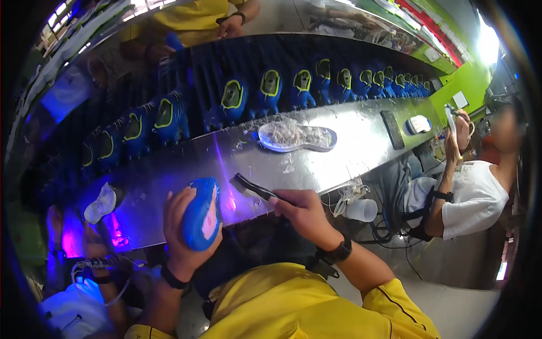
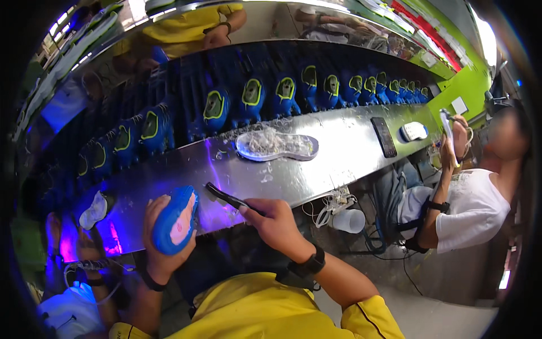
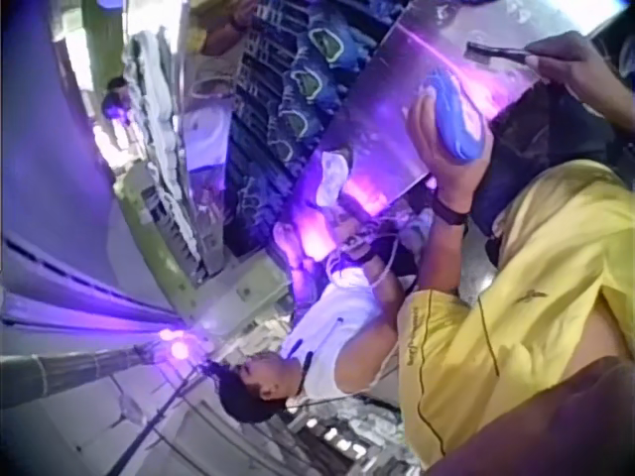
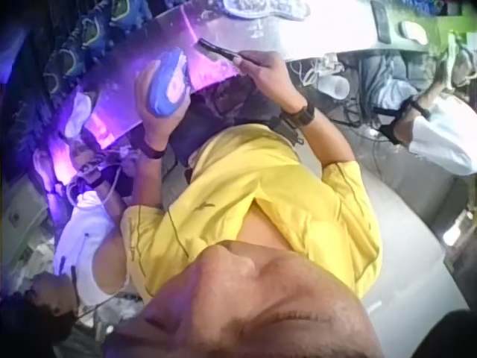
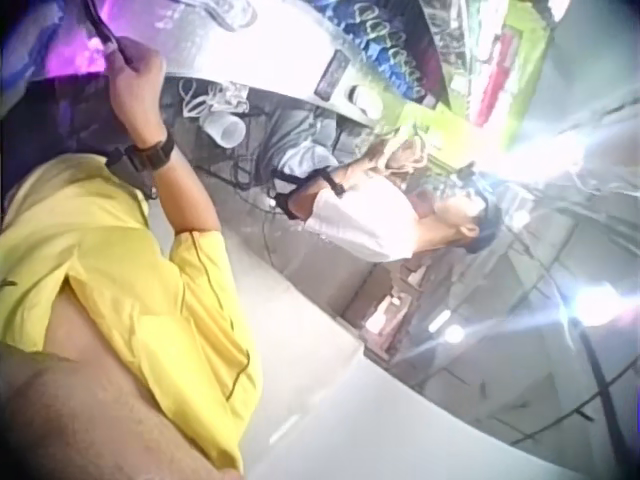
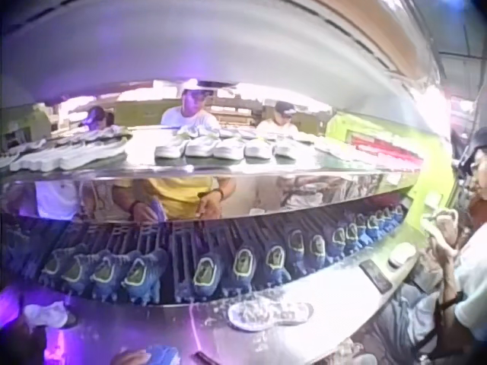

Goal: Applying adhesive to the sole area of a shoe upper using a brush.

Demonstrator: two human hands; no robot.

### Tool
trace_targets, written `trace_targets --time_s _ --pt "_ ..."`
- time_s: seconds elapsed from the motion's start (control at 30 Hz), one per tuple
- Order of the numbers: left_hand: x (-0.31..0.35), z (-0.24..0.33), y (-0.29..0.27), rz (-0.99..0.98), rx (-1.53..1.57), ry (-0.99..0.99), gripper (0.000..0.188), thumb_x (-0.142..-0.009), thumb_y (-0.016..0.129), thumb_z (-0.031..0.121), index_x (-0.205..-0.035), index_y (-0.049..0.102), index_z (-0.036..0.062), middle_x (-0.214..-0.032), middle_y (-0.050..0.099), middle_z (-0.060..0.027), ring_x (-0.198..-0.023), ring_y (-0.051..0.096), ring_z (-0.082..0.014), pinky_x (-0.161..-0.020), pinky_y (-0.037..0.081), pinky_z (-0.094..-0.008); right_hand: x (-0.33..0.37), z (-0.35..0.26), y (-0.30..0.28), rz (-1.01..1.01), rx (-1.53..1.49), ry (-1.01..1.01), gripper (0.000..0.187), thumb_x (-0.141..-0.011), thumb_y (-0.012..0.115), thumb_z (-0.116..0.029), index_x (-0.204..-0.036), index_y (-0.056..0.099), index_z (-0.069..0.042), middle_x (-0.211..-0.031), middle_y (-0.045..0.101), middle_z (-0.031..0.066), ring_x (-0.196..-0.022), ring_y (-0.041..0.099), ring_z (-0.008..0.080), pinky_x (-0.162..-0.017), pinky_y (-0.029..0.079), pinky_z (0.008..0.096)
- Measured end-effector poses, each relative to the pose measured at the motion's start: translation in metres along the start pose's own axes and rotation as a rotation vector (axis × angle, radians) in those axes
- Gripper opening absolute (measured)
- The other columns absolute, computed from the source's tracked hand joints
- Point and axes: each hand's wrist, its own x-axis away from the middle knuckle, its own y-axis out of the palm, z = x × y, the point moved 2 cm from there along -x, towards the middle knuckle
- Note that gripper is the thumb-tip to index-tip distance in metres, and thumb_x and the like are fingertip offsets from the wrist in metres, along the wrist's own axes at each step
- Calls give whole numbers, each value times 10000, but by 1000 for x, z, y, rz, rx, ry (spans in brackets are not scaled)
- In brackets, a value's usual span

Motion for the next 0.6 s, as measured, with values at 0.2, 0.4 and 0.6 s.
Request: trace_targets --time_s 0.2,0.4,0.6 --pt "36 0 6 8 -90 24 731 -792 835 134 -1430 484 68 -1411 608 -171 -1382 559 -423 -1243 297 -661 -20 15 40 37 37 -93 280 -1032 687 -196 -1161 746 45 -770 660 48 -710 563 97 -647 456 305" --pt "46 -3 6 69 -94 18 584 -853 789 145 -1367 524 68 -1357 651 -164 -1347 597 -394 -1229 323 -653 -22 19 64 15 72 -59 291 -1020 694 -271 -1115 776 -8 -698 646 159 -603 616 214 -609 481 378" --pt "54 -10 12 78 -86 38 702 -821 804 58 -1434 465 31 -1406 600 -209 -1366 554 -457 -1220 349 -633 1 31 73 -94 -101 -43 237 -1046 676 -198 -1071 773 16 -646 568 44 -612 488 99 -576 421 324"
